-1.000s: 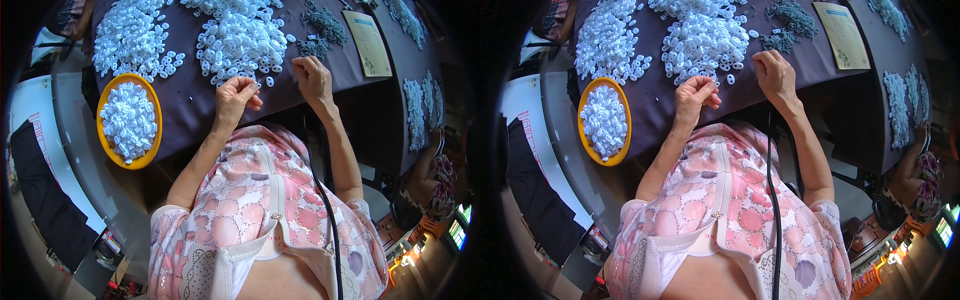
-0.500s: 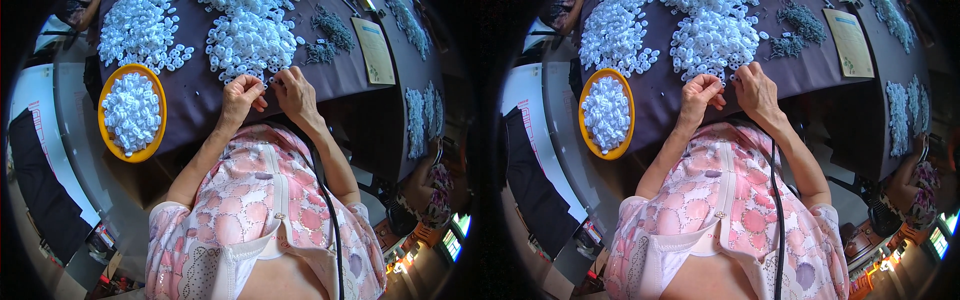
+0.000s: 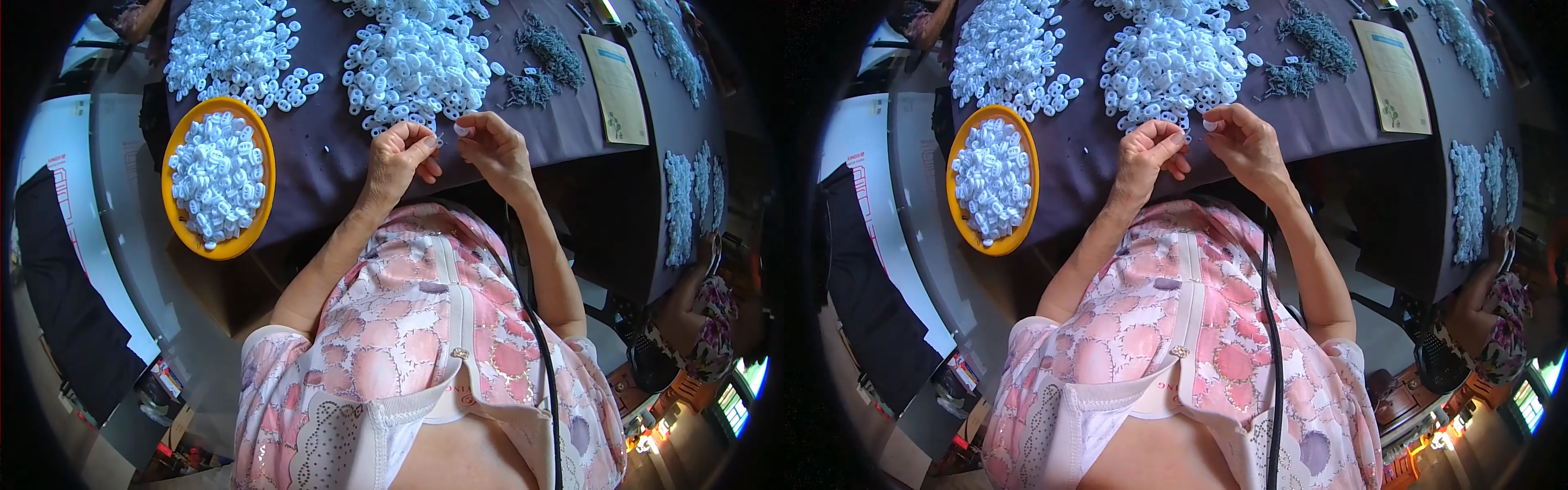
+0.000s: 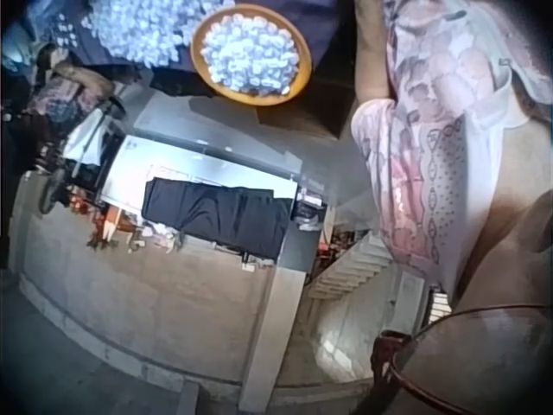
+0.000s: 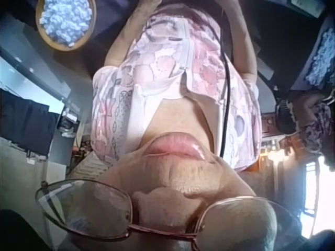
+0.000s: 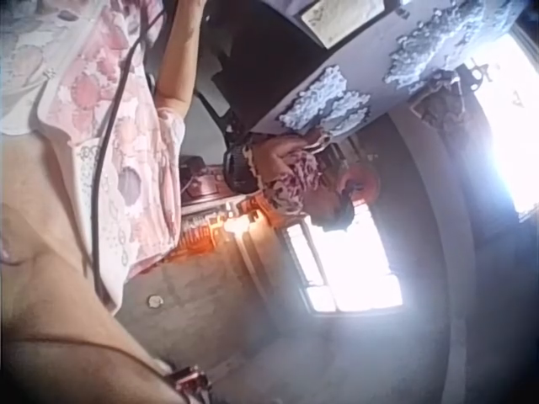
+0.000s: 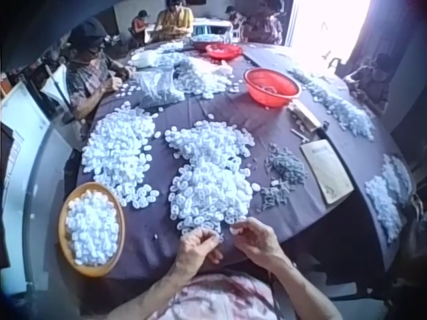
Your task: The person assembles plastic cord locks by inserting small pieces into the toggle components by hand.
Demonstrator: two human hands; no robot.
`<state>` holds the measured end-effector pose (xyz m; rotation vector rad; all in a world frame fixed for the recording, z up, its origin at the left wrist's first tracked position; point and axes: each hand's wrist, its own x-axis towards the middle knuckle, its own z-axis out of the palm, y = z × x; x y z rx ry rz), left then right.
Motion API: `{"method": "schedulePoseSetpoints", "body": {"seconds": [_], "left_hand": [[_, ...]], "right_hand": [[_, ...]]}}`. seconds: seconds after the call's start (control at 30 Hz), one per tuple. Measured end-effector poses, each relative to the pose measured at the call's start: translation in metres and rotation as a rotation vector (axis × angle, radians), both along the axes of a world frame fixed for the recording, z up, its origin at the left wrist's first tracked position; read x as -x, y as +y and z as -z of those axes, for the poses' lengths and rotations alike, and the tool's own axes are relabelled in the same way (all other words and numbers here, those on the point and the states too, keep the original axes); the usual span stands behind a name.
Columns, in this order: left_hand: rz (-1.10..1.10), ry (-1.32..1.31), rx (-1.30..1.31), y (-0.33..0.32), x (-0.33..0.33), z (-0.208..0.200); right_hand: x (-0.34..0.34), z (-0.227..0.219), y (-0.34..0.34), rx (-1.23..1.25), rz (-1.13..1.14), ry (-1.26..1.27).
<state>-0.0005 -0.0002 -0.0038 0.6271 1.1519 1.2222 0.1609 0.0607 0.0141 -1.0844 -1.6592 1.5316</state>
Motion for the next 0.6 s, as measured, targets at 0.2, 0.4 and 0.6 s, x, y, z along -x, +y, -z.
{"method": "schedulePoseSetpoints", "body": {"seconds": [0.2,0.4,0.6], "left_hand": [[0.0,0.006,0.002,0.001,-0.001,-0.001],[-0.017,0.01,-0.01,0.002,-0.004,-0.002],[-0.024,-0.007,-0.013,0.002,-0.004,-0.003]], "right_hand": [[-0.003,0.006,0.002,0.107,0.04,0.065],[-0.003,0.003,-0.001,0.382,0.081,0.186],[-0.002,0.011,-0.005,0.401,0.064,0.294]]}}
